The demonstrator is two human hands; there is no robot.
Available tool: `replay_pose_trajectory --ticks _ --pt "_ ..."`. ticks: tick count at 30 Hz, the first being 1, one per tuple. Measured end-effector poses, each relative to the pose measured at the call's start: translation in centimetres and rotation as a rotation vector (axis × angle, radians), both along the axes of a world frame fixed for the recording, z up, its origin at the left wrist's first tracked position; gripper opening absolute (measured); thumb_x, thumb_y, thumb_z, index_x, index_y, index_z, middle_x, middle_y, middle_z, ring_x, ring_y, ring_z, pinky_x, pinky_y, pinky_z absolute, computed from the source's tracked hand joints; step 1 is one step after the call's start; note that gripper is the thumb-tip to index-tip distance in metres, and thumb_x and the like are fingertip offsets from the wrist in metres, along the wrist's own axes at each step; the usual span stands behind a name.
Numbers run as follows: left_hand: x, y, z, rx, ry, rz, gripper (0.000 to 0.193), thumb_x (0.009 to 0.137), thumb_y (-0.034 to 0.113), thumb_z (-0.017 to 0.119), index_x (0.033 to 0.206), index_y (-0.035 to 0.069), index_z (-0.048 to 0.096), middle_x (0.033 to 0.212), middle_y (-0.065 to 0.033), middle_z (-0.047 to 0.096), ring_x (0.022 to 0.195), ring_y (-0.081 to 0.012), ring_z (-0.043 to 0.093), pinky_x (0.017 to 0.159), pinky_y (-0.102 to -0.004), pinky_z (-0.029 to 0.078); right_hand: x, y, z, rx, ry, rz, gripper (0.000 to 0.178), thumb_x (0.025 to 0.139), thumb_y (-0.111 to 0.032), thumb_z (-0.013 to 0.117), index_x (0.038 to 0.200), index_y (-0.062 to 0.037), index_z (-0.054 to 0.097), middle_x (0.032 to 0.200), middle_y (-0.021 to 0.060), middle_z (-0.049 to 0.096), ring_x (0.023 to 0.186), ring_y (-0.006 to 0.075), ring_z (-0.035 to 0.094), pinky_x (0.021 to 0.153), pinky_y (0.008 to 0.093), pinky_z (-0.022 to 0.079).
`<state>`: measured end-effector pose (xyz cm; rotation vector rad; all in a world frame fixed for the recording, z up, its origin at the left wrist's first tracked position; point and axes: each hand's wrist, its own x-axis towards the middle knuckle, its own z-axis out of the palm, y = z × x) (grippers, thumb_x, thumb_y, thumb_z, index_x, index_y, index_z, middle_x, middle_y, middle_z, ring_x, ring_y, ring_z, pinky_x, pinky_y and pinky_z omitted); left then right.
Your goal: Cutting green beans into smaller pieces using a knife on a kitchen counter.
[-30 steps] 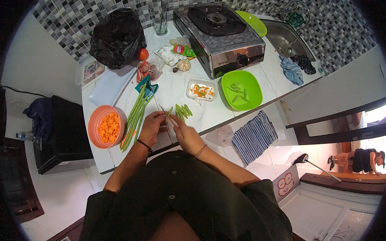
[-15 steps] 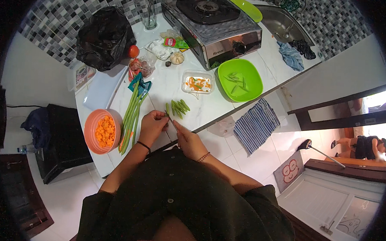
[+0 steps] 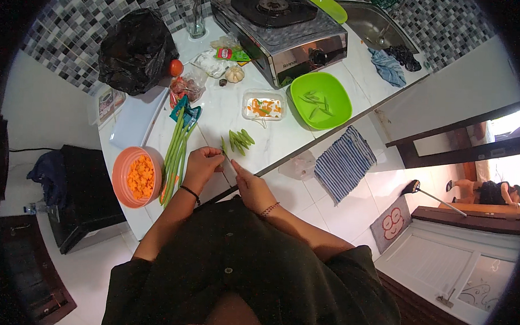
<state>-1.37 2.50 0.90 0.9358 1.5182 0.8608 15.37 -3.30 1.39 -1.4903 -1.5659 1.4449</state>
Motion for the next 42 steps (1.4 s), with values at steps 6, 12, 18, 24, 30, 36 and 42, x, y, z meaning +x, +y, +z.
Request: replay_pose_trajectory --ticks 6,12,18,24,30,36,42 --pt "-0.6 0.0 -0.3 0.095 0.107 -0.006 0.022 0.077 0.012 0.064 0.092 -0.004 0.062 0.074 -0.0089 0.064 0.059 -0.0148 0.062 0.058 -0.0272 0.051 1.0 0.7 1.4 0.085 -0.008 -0.029 0.04 0.091 -0.02 0.055 0.128 -0.0051 0.051 0.08 0.0195 0.063 0.073 0.0292 0.063 0.071 0.0336 0.049" --pt "0.2 1.4 0.1 0.326 0.383 -0.058 0.025 0.076 0.01 0.061 0.099 -0.001 0.062 0.081 -0.0132 0.066 0.073 -0.0233 0.065 0.068 -0.0327 0.052 2.4 5.6 1.7 0.488 -0.481 -0.036 0.035 0.078 -0.017 0.064 0.109 -0.001 0.06 0.095 0.0184 0.059 0.087 0.0358 0.06 0.078 0.0407 0.05" --pt "1.3 2.3 0.7 0.332 0.421 -0.168 0.03 0.073 0.013 0.069 0.1 0.0 0.064 0.086 -0.0146 0.067 0.078 -0.0281 0.067 0.07 -0.0354 0.052 1.0 7.1 -0.1 0.497 -0.421 -0.079 0.033 0.077 -0.016 0.064 0.106 -0.0018 0.061 0.097 0.0199 0.062 0.088 0.036 0.061 0.079 0.0417 0.05" --pt "0.7 2.6 -0.9 0.307 0.189 -0.089 0.034 0.07 0.006 0.072 0.102 -0.003 0.064 0.084 -0.0141 0.068 0.075 -0.0206 0.067 0.067 -0.0292 0.053 -0.9 7.8 0.6 0.35 -0.268 -0.023 0.03 0.079 -0.019 0.066 0.101 0.0011 0.062 0.091 0.0206 0.064 0.083 0.033 0.063 0.075 0.037 0.05" --pt "0.4 3.1 -2.3 0.25 0.016 -0.089 0.035 0.077 0.0 0.068 0.111 -0.005 0.06 0.09 -0.0099 0.068 0.078 -0.0141 0.064 0.068 -0.0241 0.052 -0.6 8.5 -0.3 0.186 -0.112 -0.02 0.03 0.082 -0.027 0.067 0.097 -0.001 0.065 0.086 0.0191 0.067 0.077 0.0286 0.065 0.071 0.0357 0.05" --pt "0.7 2.4 -2.4 0.166 -0.257 0.043 0.034 0.081 -0.006 0.061 0.114 -0.005 0.056 0.099 -0.0112 0.065 0.087 -0.016 0.063 0.076 -0.0249 0.052 0.3 9.5 -2.3 0.207 0.099 0.039 0.031 0.081 -0.023 0.067 0.1 0.0011 0.064 0.084 0.0142 0.068 0.075 0.0183 0.063 0.071 0.0331 0.05" --pt "4.9 1.8 2.3 0.325 -0.265 0.189 0.035 0.08 -0.008 0.061 0.115 -0.006 0.056 0.098 -0.0106 0.064 0.084 -0.0131 0.062 0.074 -0.0229 0.051 2.9 10.2 1.4 0.118 0.191 0.049 0.031 0.082 -0.02 0.067 0.103 0.0024 0.062 0.086 0.0137 0.067 0.076 0.017 0.062 0.071 0.0322 0.049"
